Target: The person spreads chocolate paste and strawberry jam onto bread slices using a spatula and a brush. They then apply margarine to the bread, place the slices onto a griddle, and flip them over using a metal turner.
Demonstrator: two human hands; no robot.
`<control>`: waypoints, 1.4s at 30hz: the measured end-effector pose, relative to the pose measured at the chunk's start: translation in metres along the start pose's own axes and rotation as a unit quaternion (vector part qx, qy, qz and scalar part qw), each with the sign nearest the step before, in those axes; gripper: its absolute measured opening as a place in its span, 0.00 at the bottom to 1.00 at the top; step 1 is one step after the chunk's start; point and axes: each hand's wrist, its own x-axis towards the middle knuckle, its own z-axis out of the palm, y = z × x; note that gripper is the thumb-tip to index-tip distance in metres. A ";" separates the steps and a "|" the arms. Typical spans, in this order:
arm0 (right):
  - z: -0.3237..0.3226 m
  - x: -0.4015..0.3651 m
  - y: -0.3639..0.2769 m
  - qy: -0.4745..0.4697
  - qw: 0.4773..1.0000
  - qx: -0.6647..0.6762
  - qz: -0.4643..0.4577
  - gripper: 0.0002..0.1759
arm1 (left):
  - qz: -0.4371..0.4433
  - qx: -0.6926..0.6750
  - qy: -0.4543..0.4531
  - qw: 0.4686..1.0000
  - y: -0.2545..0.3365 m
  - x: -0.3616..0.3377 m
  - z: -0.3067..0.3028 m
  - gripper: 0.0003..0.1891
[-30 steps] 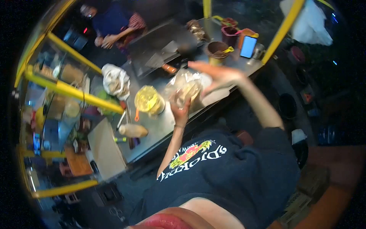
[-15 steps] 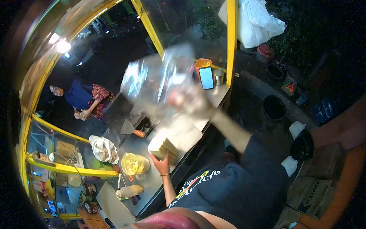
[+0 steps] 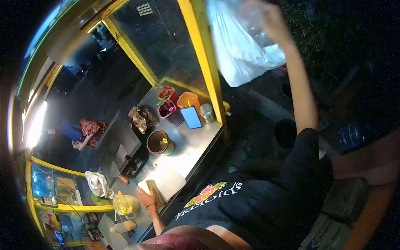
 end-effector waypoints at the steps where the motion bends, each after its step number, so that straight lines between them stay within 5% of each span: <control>1: 0.017 0.012 -0.002 -0.045 0.999 0.012 -0.025 0.17 | 0.001 -0.008 0.000 1.000 0.003 0.000 0.000 0.48; 3: 0.036 0.025 0.010 -0.096 0.994 0.032 -0.050 0.19 | -0.007 -0.011 -0.003 1.000 0.003 0.000 -0.001 0.48; 6: 0.054 0.034 0.047 -0.107 0.985 0.123 0.051 0.21 | 0.010 -0.045 0.008 0.999 -0.003 0.003 0.001 0.47; 7: 0.068 0.037 0.050 -0.071 0.988 0.125 0.066 0.10 | 0.001 -0.056 0.001 0.998 -0.001 0.003 -0.001 0.47; 8: 0.080 0.042 0.051 -0.034 0.988 0.127 0.079 0.13 | -0.010 -0.067 -0.006 0.998 0.001 0.002 -0.002 0.47; 9: 0.082 0.045 0.030 0.034 0.995 0.045 -0.085 0.18 | 0.000 -0.064 0.018 0.998 0.003 0.000 -0.004 0.48; 10: 0.078 0.037 0.021 0.032 0.994 0.052 -0.089 0.18 | -0.007 -0.062 0.020 0.998 0.001 -0.001 -0.005 0.48; 12: 0.066 0.025 0.015 0.207 0.924 -0.176 -0.270 0.23 | -0.009 -0.056 -0.001 0.998 0.000 0.002 -0.004 0.49; 15: 0.073 0.031 0.024 0.227 0.916 -0.157 -0.292 0.24 | -0.079 0.102 0.002 0.992 0.017 0.006 0.000 0.47; 16: 0.089 0.018 0.057 0.134 0.979 0.044 -0.150 0.26 | -0.039 0.026 0.029 0.998 0.034 0.019 -0.016 0.44; 18: 0.104 0.016 0.091 0.155 0.960 -0.097 -0.211 0.27 | 0.097 -0.202 0.126 0.966 0.125 0.052 -0.093 0.31; 20: 0.101 0.014 0.061 0.166 0.954 -0.106 -0.225 0.25 | 0.159 -0.542 0.011 0.825 0.249 0.065 -0.199 0.20; 21: 0.098 0.013 0.042 0.183 0.947 -0.120 -0.237 0.22 | 0.228 -0.567 -0.022 0.791 0.290 0.069 -0.221 0.21; 22: 0.095 0.014 0.026 0.179 0.947 -0.119 -0.240 0.22 | 0.331 -0.472 -0.044 0.816 0.335 0.070 -0.280 0.20; 24: 0.092 0.013 0.002 0.177 0.954 -0.140 -0.199 0.16 | 0.465 -0.473 0.042 0.747 0.414 0.078 -0.347 0.15; 29: 0.094 0.032 0.039 0.229 0.939 -0.038 -0.253 0.10 | 0.396 -0.422 0.147 0.802 0.538 0.119 -0.374 0.19; 32: 0.091 0.027 0.056 0.177 0.959 -0.039 -0.219 0.17 | 0.403 -0.412 0.125 0.808 0.561 0.128 -0.365 0.20; 33: 0.097 0.022 0.045 0.226 0.934 -0.063 -0.268 0.17 | 0.425 -0.452 0.138 0.772 0.560 0.127 -0.363 0.19; 34: 0.099 0.018 0.051 0.168 0.976 0.023 -0.133 0.17 | 0.423 -0.454 0.139 0.772 0.560 0.126 -0.363 0.19; 36: 0.101 0.024 0.064 0.115 0.989 -0.008 -0.089 0.21 | 0.456 -0.482 0.143 0.734 0.556 0.122 -0.361 0.20; 37: 0.099 0.021 0.071 0.110 0.990 -0.005 -0.086 0.21 | 0.464 -0.488 0.150 0.723 0.555 0.121 -0.360 0.19; 39: 0.090 0.021 0.082 -0.057 0.985 0.068 -0.147 0.24 | 0.466 -0.497 0.152 0.716 0.556 0.117 -0.362 0.19; 40: 0.083 0.023 0.062 -0.055 0.967 -0.091 -0.230 0.26 | 0.474 -0.505 0.153 0.704 0.558 0.114 -0.361 0.19; 41: 0.078 0.025 0.062 -0.061 0.967 -0.087 -0.233 0.26 | 0.483 -0.529 0.146 0.682 0.561 0.111 -0.360 0.19; 42: 0.070 0.026 0.061 -0.102 0.992 -0.012 -0.074 0.25 | 0.476 -0.531 0.146 0.686 0.562 0.107 -0.364 0.19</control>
